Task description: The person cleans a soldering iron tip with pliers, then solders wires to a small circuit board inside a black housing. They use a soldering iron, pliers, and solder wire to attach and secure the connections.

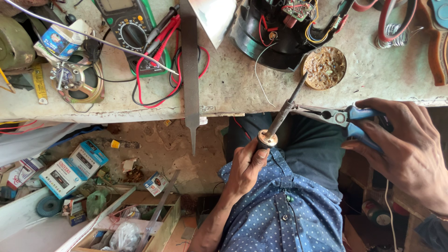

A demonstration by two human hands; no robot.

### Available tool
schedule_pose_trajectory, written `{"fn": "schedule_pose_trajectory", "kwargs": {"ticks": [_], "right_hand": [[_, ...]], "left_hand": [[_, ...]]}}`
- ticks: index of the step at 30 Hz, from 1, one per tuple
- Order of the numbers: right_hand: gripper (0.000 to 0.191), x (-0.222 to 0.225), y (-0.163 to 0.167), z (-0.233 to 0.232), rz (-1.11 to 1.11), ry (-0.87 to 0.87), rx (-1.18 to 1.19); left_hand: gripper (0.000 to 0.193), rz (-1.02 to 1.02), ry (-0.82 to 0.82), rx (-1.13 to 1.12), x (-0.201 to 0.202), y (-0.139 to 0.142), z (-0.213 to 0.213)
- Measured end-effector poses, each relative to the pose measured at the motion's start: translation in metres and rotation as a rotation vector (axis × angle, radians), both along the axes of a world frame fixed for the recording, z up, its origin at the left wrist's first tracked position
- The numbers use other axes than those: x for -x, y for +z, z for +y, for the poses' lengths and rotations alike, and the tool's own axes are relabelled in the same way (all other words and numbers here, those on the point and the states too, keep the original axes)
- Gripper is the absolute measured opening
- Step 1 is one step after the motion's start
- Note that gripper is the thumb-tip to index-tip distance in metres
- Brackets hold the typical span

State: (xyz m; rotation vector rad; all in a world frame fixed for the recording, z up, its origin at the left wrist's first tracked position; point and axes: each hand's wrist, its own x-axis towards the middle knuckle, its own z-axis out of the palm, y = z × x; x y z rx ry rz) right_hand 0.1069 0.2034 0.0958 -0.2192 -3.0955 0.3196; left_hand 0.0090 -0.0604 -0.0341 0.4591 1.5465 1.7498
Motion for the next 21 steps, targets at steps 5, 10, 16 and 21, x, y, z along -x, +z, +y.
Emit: {"fn": "schedule_pose_trajectory", "kwargs": {"ticks": [5, 10, 16, 21], "right_hand": [[0.047, 0.0, 0.002, 0.001, 0.031, 0.03, -0.042], [0.046, 0.003, 0.007, -0.002, 0.053, 0.037, -0.072], [0.043, 0.006, 0.011, -0.006, 0.083, 0.027, -0.079], [0.044, 0.007, 0.013, -0.008, 0.087, 0.023, -0.074]], "left_hand": [[0.049, 0.005, -0.002, -0.001, 0.0, 0.0, -0.001], [0.049, -0.01, 0.002, -0.009, 0.0, -0.001, -0.001], [0.048, -0.053, -0.001, -0.019, 0.0, 0.0, -0.002], [0.048, -0.072, -0.002, -0.026, 0.0, 0.0, -0.002]]}}
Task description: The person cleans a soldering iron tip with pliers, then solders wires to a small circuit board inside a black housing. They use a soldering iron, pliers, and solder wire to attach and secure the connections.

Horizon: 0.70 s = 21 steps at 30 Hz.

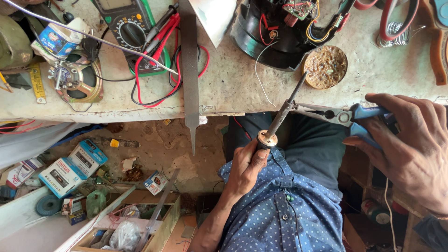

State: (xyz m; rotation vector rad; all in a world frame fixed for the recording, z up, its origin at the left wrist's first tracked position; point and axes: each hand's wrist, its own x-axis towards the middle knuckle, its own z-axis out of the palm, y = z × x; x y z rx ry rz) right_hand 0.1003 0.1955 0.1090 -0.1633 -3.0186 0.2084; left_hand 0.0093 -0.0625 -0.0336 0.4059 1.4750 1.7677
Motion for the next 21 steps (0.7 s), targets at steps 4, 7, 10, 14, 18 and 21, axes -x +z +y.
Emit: {"fn": "schedule_pose_trajectory", "kwargs": {"ticks": [4, 7, 10, 14, 18, 21], "right_hand": [[0.045, 0.0006, 0.0015, -0.0009, -0.007, 0.0, -0.014], [0.044, 0.0019, 0.0021, -0.0015, -0.01, 0.008, -0.024], [0.044, 0.0034, 0.002, -0.002, -0.008, 0.002, -0.032], [0.043, 0.0043, 0.0009, -0.0005, 0.007, 0.024, -0.027], [0.043, 0.0026, -0.0002, 0.0005, 0.011, 0.012, -0.01], [0.042, 0.0002, -0.001, -0.0009, 0.014, -0.018, 0.015]], "left_hand": [[0.049, -0.005, 0.002, -0.009, -0.0007, -0.001, 0.0], [0.048, -0.013, -0.001, -0.012, -0.0015, -0.0016, 0.0], [0.05, 0.024, 0.002, 0.001, -0.0011, -0.0023, 0.0], [0.049, 0.011, -0.003, -0.004, -0.0012, -0.0024, 0.0002], [0.049, -0.001, -0.005, -0.006, -0.0013, -0.0013, -0.0002], [0.049, -0.002, -0.005, -0.007, -0.0008, -0.0004, 0.0]]}}
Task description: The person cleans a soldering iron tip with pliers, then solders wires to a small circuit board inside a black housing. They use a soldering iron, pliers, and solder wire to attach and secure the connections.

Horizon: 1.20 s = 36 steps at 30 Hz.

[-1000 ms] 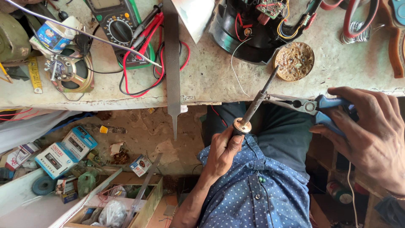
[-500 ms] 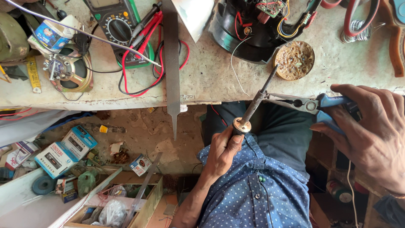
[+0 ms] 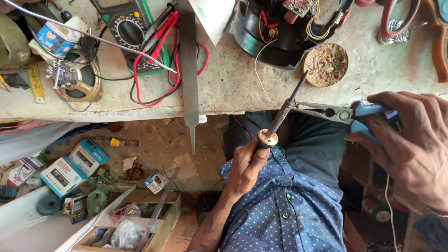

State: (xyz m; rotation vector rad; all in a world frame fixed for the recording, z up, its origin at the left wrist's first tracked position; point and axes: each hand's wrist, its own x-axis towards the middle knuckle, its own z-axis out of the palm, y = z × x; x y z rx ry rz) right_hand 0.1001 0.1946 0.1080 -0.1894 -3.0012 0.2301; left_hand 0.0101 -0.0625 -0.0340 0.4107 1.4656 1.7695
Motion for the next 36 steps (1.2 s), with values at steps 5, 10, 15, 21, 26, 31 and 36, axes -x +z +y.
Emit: {"fn": "schedule_pose_trajectory", "kwargs": {"ticks": [5, 10, 15, 21, 26, 31, 36], "right_hand": [[0.043, -0.001, 0.0, -0.002, -0.006, -0.03, 0.006], [0.044, 0.0, 0.002, -0.003, -0.008, -0.033, -0.013], [0.043, 0.002, -0.003, 0.0, -0.016, -0.012, -0.031], [0.042, -0.002, -0.017, 0.017, -0.041, 0.096, -0.049], [0.036, -0.014, -0.03, 0.028, -0.069, 0.12, 0.018], [0.041, -0.023, -0.044, 0.04, -0.208, 0.025, 0.184], [0.036, -0.029, -0.054, 0.053, -0.292, 0.049, 0.438]], "left_hand": [[0.048, -0.001, -0.001, 0.0, 0.0, 0.001, 0.002], [0.047, 0.025, -0.004, -0.002, 0.001, 0.001, 0.002], [0.046, 0.032, -0.013, 0.007, 0.001, -0.001, 0.001], [0.047, 0.101, -0.013, 0.052, -0.001, -0.003, 0.003], [0.048, 0.128, -0.017, 0.069, 0.0, -0.003, 0.002], [0.048, 0.131, -0.035, 0.102, 0.0, -0.003, 0.003], [0.049, 0.181, -0.047, 0.107, 0.002, -0.002, 0.002]]}}
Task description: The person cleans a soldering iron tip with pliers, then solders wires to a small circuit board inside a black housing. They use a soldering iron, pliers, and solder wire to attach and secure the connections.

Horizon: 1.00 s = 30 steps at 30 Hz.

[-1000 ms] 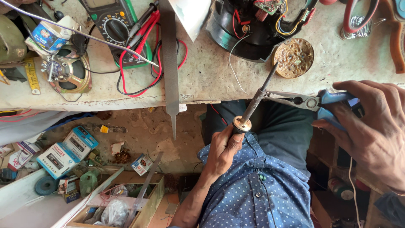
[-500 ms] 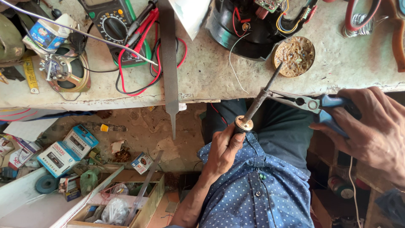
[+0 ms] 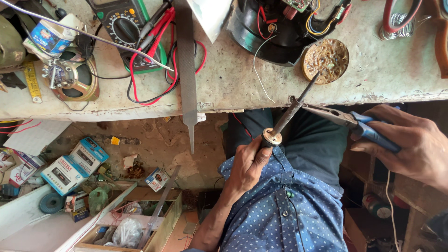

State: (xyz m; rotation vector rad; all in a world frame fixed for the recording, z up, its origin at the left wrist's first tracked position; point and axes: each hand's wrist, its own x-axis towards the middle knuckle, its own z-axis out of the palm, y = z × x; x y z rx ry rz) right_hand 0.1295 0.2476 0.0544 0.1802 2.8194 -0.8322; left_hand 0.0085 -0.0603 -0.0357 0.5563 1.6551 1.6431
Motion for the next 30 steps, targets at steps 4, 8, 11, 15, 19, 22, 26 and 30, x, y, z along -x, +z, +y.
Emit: {"fn": "schedule_pose_trajectory", "kwargs": {"ticks": [4, 8, 11, 15, 19, 22, 26, 30], "right_hand": [[0.033, -0.004, -0.005, 0.005, -0.02, -0.019, 0.121], [0.029, -0.008, -0.011, 0.009, -0.006, -0.013, 0.261], [0.026, -0.011, -0.019, 0.015, -0.006, 0.035, 0.299], [0.023, -0.019, -0.029, 0.024, -0.2, -0.04, 0.525], [0.024, -0.022, -0.03, 0.026, -0.264, -0.114, 0.706], [0.027, -0.013, -0.022, 0.02, -0.238, -0.084, 0.668], [0.033, 0.003, 0.0, 0.007, -0.159, -0.058, 0.281], [0.037, 0.01, 0.012, -0.003, 0.019, -0.252, 0.066]], "left_hand": [[0.048, -0.033, -0.001, 0.007, -0.001, -0.001, 0.001], [0.048, 0.011, 0.004, -0.013, -0.001, -0.004, 0.0], [0.048, -0.006, 0.007, -0.024, -0.001, -0.006, -0.001], [0.049, 0.037, 0.007, 0.004, -0.001, -0.005, -0.001], [0.048, 0.05, 0.0, -0.01, 0.001, -0.005, 0.0], [0.048, 0.079, 0.014, 0.014, 0.003, -0.005, 0.0], [0.044, 0.022, 0.003, -0.01, 0.005, -0.004, 0.0], [0.043, -0.031, 0.021, -0.033, 0.003, 0.0, -0.001]]}}
